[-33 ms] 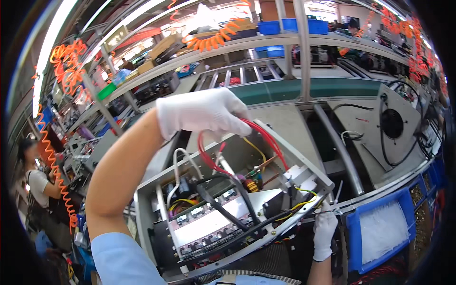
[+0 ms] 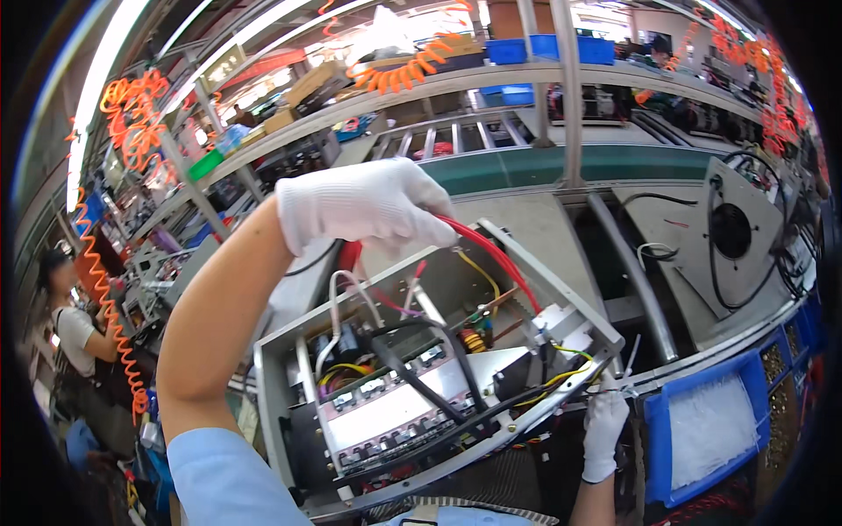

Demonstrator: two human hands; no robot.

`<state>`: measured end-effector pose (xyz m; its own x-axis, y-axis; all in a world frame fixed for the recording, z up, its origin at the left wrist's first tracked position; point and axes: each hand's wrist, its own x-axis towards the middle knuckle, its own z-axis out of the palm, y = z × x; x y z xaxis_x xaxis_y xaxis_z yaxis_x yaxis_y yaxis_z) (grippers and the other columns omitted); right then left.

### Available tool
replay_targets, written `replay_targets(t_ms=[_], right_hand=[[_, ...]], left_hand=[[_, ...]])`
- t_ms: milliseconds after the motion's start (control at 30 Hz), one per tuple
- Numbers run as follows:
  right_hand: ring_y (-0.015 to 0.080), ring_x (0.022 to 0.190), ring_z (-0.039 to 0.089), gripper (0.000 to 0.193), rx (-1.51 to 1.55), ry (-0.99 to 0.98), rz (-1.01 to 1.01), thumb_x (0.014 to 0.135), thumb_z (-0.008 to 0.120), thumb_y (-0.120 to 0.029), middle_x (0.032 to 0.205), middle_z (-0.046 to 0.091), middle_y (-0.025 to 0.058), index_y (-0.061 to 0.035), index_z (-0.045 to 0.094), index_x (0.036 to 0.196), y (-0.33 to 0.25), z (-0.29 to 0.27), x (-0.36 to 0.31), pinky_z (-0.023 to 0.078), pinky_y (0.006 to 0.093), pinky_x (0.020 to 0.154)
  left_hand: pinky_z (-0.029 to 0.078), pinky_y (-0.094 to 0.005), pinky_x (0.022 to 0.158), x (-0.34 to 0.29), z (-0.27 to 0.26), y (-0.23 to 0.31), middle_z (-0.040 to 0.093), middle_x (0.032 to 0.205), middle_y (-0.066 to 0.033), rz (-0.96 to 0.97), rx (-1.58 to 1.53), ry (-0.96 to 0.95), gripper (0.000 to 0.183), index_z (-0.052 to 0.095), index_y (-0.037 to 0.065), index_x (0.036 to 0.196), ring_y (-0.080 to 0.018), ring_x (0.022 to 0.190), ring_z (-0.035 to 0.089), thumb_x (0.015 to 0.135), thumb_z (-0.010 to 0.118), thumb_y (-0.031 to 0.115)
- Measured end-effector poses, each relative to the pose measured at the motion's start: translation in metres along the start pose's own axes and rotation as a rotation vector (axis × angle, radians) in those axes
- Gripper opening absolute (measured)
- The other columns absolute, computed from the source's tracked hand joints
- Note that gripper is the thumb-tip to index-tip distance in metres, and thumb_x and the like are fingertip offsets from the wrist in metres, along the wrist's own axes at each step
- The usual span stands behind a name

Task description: The person assembles an electronic device on a factory assembly line. They use a screwdriver to tighten screws on a circuit board, connect various colored wires to terminals, and secure wire bundles with zip ties. The person also repositions the device to access different connection points.

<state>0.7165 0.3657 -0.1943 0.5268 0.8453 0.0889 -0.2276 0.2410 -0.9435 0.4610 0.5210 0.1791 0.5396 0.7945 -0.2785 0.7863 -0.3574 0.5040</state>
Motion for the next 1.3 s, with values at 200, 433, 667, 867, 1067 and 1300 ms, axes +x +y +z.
replay_targets(t_ms=[200,433,667,867,1067,1300], right_hand=[[-0.0012,0.04,0.025,0.04,-0.016,0.015,0.043,0.101,0.041,-0.023,0.055,0.03,-0.0111,-0.0018,0.05,0.134,0.003,0.016,-0.019,0.018,0.0179,0.034],[0.0011,0.038,0.026,0.051,-0.032,0.148,0.107,0.102,0.039,-0.04,0.052,0.031,-0.0075,0.0016,0.051,0.129,0.028,0.001,-0.053,0.02,0.02,0.033],[0.0023,0.039,0.031,0.055,0.064,0.146,0.396,0.099,0.042,-0.051,0.056,0.039,-0.0059,0.0,0.057,0.113,0.042,0.022,-0.078,0.03,0.019,0.034],[0.0091,0.051,0.053,0.04,0.156,-0.092,0.5,0.099,0.043,-0.044,0.079,0.059,-0.0005,-0.0083,0.059,0.099,0.059,0.028,-0.08,0.04,0.0236,0.037],[0.0135,0.048,0.046,0.02,0.353,0.094,0.732,0.094,0.047,-0.036,0.064,0.051,-0.005,-0.0218,0.055,0.083,0.066,0.047,-0.081,0.033,0.0323,0.047],[0.0148,0.05,0.047,0.016,0.448,0.082,0.75,0.096,0.037,-0.026,0.066,0.051,-0.0028,-0.0198,0.052,0.093,0.054,0.054,-0.091,0.035,0.033,0.048]], left_hand=[[0.044,-0.0252,0.056,-0.07,-0.007,-0.104,0.063,0.075,-0.0028,0.093,0.162,0.319,0.027,0.07,0.003,0.105,-0.0092,0.064,0.053,0.089,0.063,0.022],[0.05,-0.0418,0.081,-0.152,0.074,-0.16,0.065,0.099,-0.0213,0.021,0.611,0.341,0.042,0.058,0.001,0.119,-0.0389,0.092,0.062,0.084,0.058,0.023],[0.048,-0.0463,0.073,-0.325,0.212,-0.278,0.063,0.09,-0.0196,-0.432,0.732,0.764,0.045,0.056,0.002,0.118,-0.0384,0.082,0.061,0.074,0.064,0.011],[0.049,-0.0365,0.087,-0.286,0.4,-0.226,0.068,0.105,-0.0151,-0.347,-0.023,0.36,0.051,0.065,0.006,0.111,-0.0275,0.097,0.064,0.08,0.07,0.046],[0.044,-0.04,0.097,-0.216,0.534,-0.305,0.057,0.126,-0.0171,-0.32,-0.271,0.471,0.036,0.055,0.006,0.127,-0.0277,0.12,0.051,0.095,0.052,0.023],[0.043,-0.0465,0.093,-0.215,0.505,-0.27,0.065,0.114,-0.0115,-0.27,-0.535,0.854,0.031,0.064,0.011,0.116,-0.0305,0.106,0.06,0.087,0.062,0.024]])
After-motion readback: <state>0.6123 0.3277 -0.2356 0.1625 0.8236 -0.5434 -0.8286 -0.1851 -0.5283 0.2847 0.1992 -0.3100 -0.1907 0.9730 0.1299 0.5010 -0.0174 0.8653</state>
